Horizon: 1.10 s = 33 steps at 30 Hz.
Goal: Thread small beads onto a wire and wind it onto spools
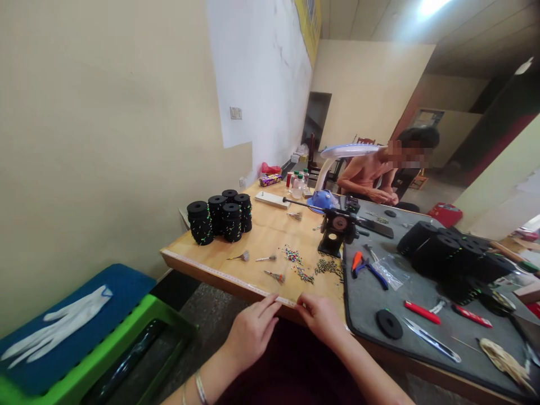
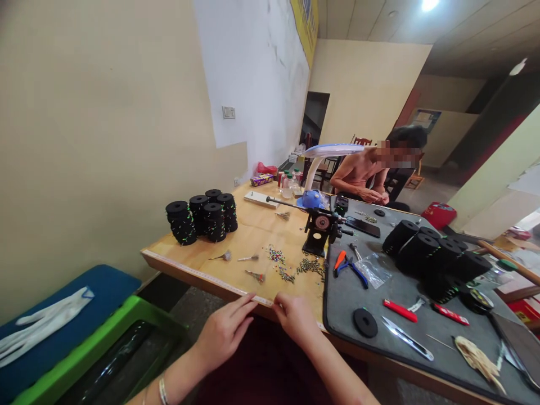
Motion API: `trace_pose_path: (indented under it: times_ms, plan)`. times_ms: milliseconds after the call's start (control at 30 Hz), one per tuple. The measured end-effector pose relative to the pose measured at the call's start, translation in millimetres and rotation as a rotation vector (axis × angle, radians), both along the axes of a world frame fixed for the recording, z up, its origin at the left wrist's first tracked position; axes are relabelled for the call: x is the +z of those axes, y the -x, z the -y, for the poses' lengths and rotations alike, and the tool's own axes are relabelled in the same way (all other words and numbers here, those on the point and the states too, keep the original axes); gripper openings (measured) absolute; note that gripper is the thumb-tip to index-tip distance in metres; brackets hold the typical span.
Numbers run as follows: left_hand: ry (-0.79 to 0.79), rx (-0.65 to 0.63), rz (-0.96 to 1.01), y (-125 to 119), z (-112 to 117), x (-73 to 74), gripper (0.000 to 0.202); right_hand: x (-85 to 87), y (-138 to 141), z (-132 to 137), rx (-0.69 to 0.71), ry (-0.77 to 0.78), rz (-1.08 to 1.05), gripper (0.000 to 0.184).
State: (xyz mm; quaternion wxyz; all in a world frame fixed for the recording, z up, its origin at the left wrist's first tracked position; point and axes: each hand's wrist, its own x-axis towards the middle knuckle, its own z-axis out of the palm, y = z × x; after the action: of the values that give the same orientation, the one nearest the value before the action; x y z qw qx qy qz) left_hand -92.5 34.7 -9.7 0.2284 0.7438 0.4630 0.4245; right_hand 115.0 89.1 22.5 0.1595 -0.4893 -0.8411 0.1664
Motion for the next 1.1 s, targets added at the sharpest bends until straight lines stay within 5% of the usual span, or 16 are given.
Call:
trace_pose_path:
  times_ms: [200, 1100]
  plan:
    - [-0.048, 0.029, -0.356, -18.5, 2.3, -12.2, 0.052, -2.0, -4.5, 1.8, 0.017, -0.011, -0.032, 0.017]
    - [-0.188, 0.173, -0.640, -28.2, 9.9, -2.7, 0.045, -3.1, -15.2, 7.8, 0.015, -0.010, 0.008, 0.017]
